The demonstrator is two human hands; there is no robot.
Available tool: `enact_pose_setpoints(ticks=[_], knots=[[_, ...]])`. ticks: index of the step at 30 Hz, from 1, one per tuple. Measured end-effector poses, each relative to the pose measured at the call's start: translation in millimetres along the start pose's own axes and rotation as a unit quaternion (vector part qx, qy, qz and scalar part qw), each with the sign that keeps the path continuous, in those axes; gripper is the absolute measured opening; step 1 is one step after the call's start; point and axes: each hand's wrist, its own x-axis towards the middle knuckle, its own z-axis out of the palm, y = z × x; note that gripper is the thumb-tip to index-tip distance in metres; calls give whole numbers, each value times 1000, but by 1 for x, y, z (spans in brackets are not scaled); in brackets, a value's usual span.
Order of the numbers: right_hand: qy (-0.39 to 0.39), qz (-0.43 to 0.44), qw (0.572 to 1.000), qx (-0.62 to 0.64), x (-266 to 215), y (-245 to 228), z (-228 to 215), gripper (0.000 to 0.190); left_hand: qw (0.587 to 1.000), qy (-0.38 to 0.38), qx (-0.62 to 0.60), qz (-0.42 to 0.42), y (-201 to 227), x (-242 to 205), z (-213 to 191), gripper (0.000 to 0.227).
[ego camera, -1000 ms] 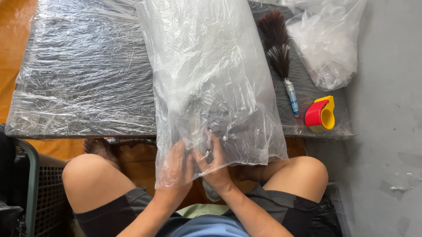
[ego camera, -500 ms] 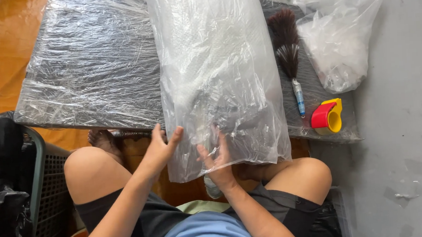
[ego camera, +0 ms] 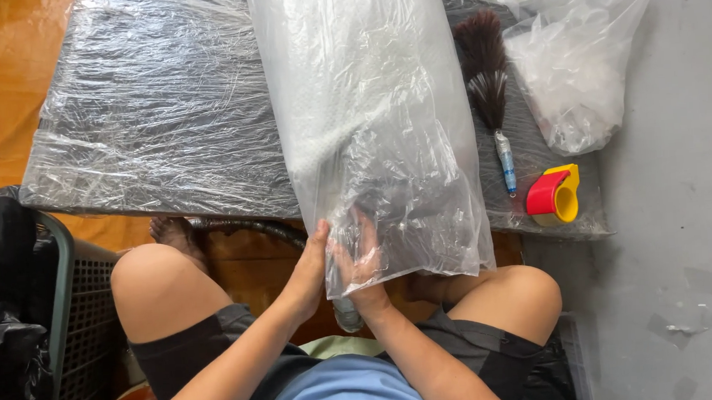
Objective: A person is seen packing a large white pillow into a clear plastic bag, smoothing it out with a duster, and then using a vacuum hose to suck out the air and compress the pillow for storage.
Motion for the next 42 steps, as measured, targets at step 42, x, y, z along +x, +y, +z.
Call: enact_pose_setpoints(ticks=[42], knots=[[-20,132,981,-138,4,8,-80,19,994,56,87,-21,-43,47,-8,84]])
